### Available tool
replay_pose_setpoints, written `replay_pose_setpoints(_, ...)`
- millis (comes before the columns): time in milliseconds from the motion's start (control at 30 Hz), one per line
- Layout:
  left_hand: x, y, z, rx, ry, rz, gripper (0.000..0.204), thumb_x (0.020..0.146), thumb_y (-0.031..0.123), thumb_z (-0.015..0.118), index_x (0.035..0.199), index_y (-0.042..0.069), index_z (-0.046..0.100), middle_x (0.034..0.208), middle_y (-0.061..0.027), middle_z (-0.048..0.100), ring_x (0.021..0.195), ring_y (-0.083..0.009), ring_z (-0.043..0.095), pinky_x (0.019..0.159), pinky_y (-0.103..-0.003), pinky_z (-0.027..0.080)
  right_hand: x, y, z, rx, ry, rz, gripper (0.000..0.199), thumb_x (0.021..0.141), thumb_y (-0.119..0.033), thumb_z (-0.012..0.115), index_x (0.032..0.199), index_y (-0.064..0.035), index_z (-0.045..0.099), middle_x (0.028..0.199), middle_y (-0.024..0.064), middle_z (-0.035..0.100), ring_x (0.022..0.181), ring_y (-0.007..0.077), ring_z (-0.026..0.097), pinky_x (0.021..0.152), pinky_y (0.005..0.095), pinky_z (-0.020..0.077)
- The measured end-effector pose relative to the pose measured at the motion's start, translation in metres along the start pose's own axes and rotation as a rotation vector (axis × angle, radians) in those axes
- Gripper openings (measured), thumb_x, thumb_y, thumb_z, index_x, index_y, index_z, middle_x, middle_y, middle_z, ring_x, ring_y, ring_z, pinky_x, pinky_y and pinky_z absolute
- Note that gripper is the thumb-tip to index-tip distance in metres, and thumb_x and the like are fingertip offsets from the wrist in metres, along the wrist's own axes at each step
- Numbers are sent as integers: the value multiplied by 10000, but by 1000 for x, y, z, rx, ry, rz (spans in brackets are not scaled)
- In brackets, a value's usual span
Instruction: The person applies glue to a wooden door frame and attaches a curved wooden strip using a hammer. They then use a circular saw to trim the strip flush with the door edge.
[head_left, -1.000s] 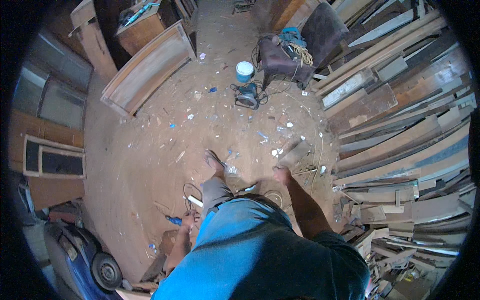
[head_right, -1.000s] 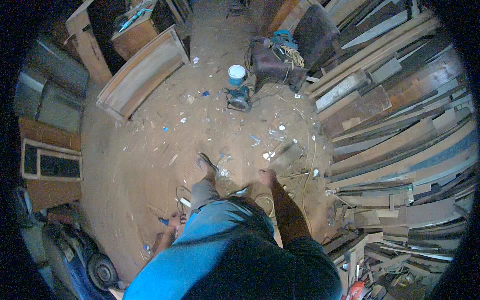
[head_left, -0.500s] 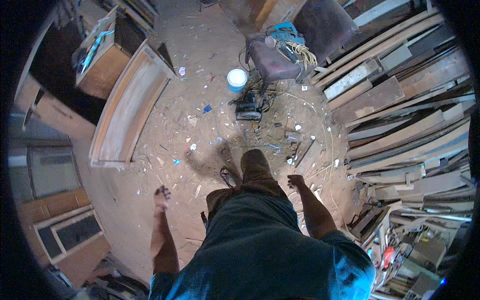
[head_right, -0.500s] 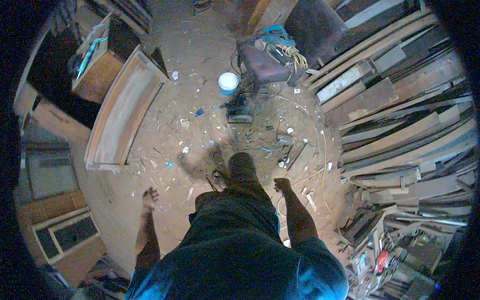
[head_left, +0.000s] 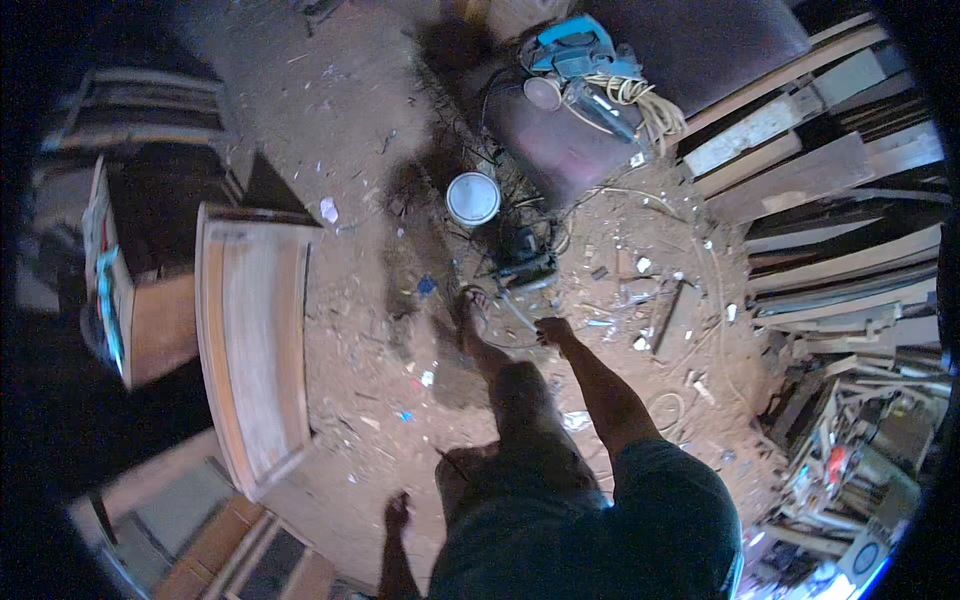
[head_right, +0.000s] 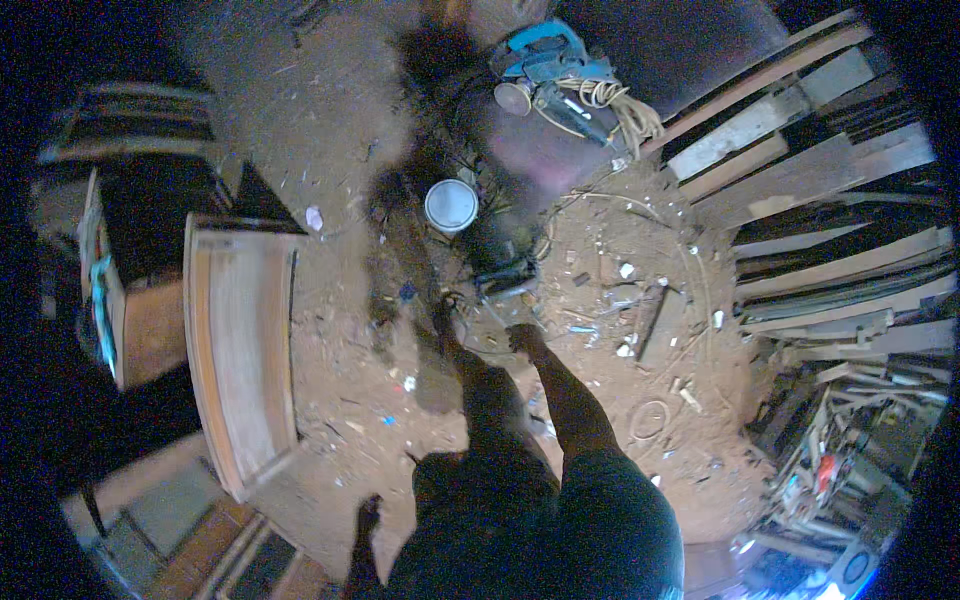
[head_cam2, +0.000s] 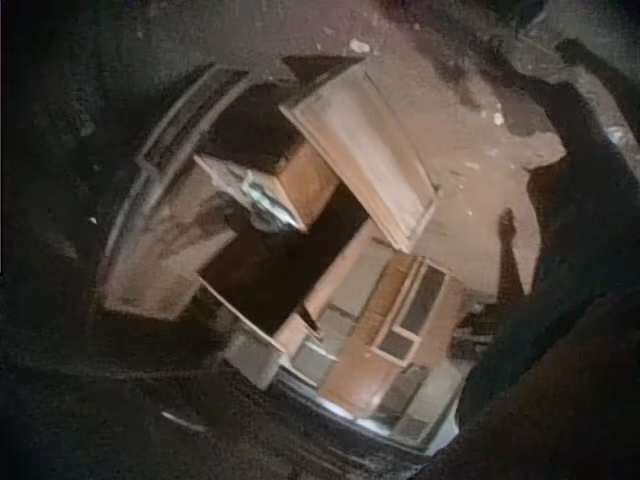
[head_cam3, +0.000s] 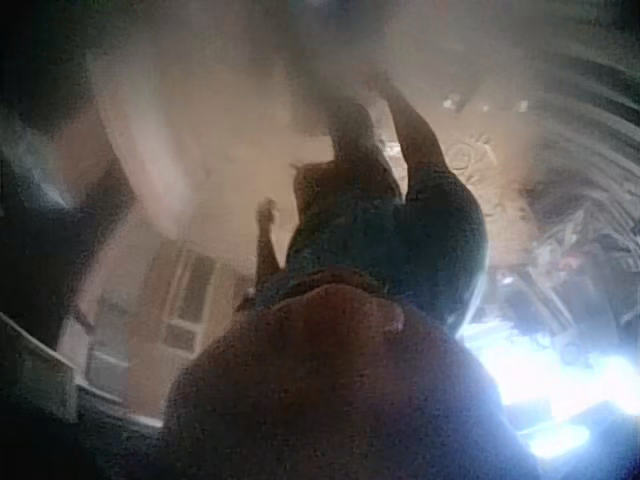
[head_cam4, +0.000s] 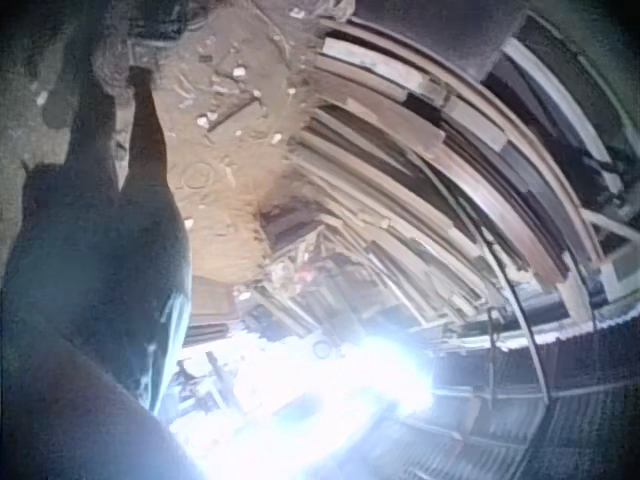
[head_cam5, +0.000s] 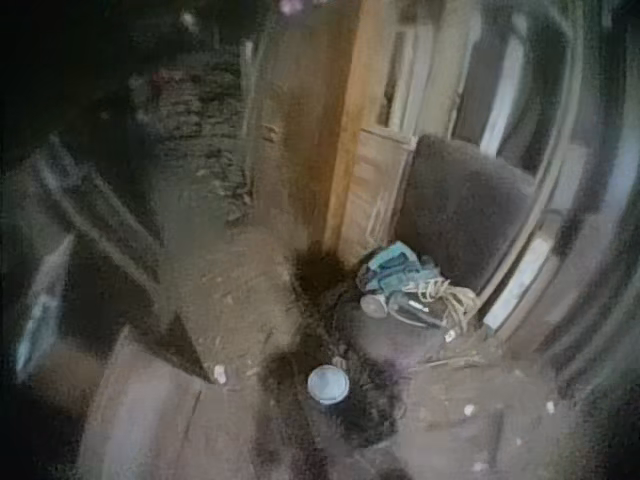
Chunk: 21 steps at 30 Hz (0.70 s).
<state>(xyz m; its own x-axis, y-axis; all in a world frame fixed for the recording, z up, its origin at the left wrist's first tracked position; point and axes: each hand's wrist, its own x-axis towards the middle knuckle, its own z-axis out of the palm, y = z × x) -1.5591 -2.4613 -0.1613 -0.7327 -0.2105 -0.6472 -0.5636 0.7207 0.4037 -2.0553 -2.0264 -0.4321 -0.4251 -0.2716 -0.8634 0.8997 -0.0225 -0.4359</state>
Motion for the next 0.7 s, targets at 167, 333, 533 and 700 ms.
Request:
replay_pose_setpoints(167, 66, 48, -42, -695, -263, -774, 378, 979, 324, 633, 1204, 21, 615, 1069, -126, 698, 890, -219, 698, 712, -342, 573, 197, -35, 47, 294, 419, -17, 400, 882, -324, 713, 1131, -31, 606, 988, 116, 604, 787, 257, 614, 687, 386, 511)
replay_pose_setpoints(333, 232, 105, -148, -927, -84, -851, 436, 1005, 385, 587, 1294, 61, 551, 1109, -123, 685, 910, -229, 688, 742, -331, 560, 341, -39, 16, 488, 1066, 160, 637, 794, -280, 768, 1293, 9, 496, 1275, 163, 579, 1009, 325, 608, 855, 436, 510)
replay_pose_setpoints(533, 289, 145, -210, -719, -108, -724, 417, 1027, 372, 552, 1310, 66, 546, 1117, -110, 686, 929, -212, 680, 788, -336, 543, 298, -72, 65, 794, 959, -53, 449, 783, -108, 759, 1178, -53, 552, 1095, 83, 620, 926, 235, 605, 760, 387, 518)
replay_pose_setpoints(700, 322, 147, -234, -713, -209, -599, 413, 1022, 375, 565, 1285, 57, 569, 1144, -106, 690, 916, -204, 686, 788, -334, 540, 147, -64, 36, 227, 1089, -531, 461, 826, -126, 739, 1249, -57, 568, 1007, 57, 625, 928, 199, 587, 834, 342, 493)
